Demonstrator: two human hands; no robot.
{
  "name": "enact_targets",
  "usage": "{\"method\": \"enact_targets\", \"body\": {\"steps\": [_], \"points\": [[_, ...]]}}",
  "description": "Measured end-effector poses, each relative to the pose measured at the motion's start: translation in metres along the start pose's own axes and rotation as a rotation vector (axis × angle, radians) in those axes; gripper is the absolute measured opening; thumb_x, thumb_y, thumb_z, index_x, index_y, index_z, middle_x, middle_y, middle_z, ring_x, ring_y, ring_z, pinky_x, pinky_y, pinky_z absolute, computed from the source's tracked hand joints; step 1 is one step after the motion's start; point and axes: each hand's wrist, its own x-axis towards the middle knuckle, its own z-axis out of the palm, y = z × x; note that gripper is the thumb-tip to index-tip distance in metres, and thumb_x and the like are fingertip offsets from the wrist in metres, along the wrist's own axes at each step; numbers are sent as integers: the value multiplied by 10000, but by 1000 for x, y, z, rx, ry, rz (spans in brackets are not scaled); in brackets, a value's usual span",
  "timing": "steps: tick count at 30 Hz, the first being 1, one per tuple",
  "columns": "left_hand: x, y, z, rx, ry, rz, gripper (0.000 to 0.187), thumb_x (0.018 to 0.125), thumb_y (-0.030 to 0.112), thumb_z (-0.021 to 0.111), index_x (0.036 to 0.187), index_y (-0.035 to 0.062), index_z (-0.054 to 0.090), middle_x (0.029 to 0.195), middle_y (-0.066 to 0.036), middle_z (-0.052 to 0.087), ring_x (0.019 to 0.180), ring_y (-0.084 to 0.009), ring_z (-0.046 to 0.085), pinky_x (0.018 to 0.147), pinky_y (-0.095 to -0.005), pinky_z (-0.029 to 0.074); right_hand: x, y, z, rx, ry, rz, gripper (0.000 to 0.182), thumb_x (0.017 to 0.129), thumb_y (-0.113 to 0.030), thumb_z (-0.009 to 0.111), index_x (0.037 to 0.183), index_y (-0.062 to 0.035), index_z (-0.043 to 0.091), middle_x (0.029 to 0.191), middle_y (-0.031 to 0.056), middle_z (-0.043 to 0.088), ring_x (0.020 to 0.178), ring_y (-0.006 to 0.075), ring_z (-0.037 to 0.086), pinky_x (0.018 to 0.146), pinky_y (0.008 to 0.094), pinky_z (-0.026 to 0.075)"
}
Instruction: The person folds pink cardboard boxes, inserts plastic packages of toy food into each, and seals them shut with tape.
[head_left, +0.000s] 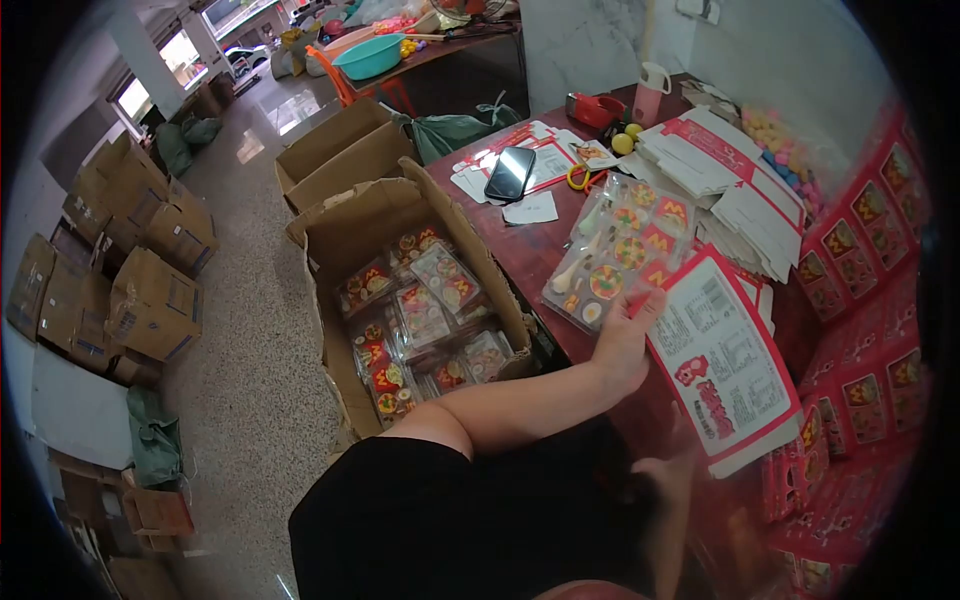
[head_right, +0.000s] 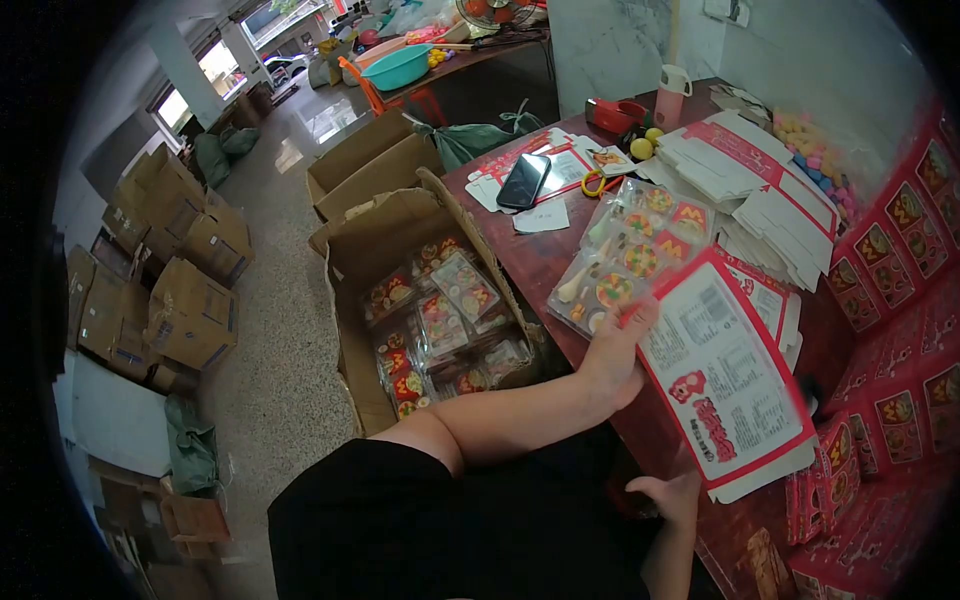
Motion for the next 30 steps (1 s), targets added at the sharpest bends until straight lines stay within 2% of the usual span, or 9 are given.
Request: {"method": "enact_targets", "body": {"steps": [3, 5, 8, 9, 12, 16, 19, 22, 30], "points": [[-3, -26, -33, 426, -215, -122, 427, 796, 176, 709, 1090, 47, 426, 1123, -117, 491, 1047, -206, 530, 865, -333, 466, 8, -4, -16, 853, 522, 89, 669, 789, -302, 683, 1304, -11, 370, 1282, 135, 446, 1169, 258, 447, 1010, 437, 350], [-11, -12, -35, 757, -438, -205, 567, 774, 224, 735, 1193, 47, 396, 1238, -136, 412, 1132, -255, 489, 914, -377, 443, 19, -25, -39, 793, 546, 191, 570, 817, -203, 628, 1289, -1, 380, 1216, 145, 495, 1082, 248, 513, 925, 404, 426], [21, 0, -49, 1415, -672, 386, 876, 753, 469, 699, 1361, 20, 256, 1401, -164, 255, 1300, -313, 290, 1025, -438, 313, 24, -52, -51, 685, 478, 342, 554, 795, -118, 613, 1278, 12, 375, 1163, 157, 529, 1009, 245, 562, 846, 369, 484], [20, 13, -33, 1293, -790, 60, 838, 786, 500, 647, 1359, 9, 283, 1395, -153, 309, 1266, -274, 346, 1017, -389, 327, 22, -60, -46, 675, 408, 401, 582, 772, -110, 628, 1279, 12, 369, 1165, 158, 528, 1009, 249, 561, 845, 367, 482], [8, 8, -19, 1179, -967, -379, 554, 810, 348, 679, 1184, -26, 514, 1122, -153, 591, 1052, -176, 547, 895, -319, 432, 21, -73, -30, 630, 274, 443, 710, 731, -96, 673, 1326, 1, 299, 1217, 165, 490, 1044, 259, 540, 875, 352, 459], [-21, -2, -10, 1214, -543, -311, 441, 751, 223, 749, 1047, -43, 560, 996, -154, 637, 941, -180, 604, 822, -321, 476, 22, -57, -18, 370, 389, 243, 851, 728, -85, 701, 1407, -58, 189, 1328, 162, 388, 1143, 245, 467, 939, 351, 411], [-31, -22, -36, 1304, -512, -122, 491, 753, 222, 746, 1099, -42, 521, 1004, -166, 628, 952, -188, 601, 835, -329, 472, 24, -56, -11, 105, 481, 179, 879, 731, -59, 695, 1432, -100, 166, 1374, 154, 337, 1185, 231, 428, 960, 354, 392], [-28, -33, -51, 993, -598, 97, 427, 778, 162, 700, 1103, -9, 482, 997, -158, 615, 935, -210, 601, 825, -323, 466, 14, -39, -20, 250, 356, 279, 780, 761, -19, 652, 1407, -103, 224, 1315, 136, 399, 1139, 220, 459, 948, 338, 397], [-6, -30, -66, 1193, -692, -80, 161, 897, 156, 569, 924, 3, 525, 838, -61, 558, 772, -84, 514, 698, -237, 428, -5, 18, -51, 260, 405, 239, 289, 857, -78, 573, 1124, -14, 482, 1112, 110, 521, 1019, 188, 518, 904, 315, 411]]}}
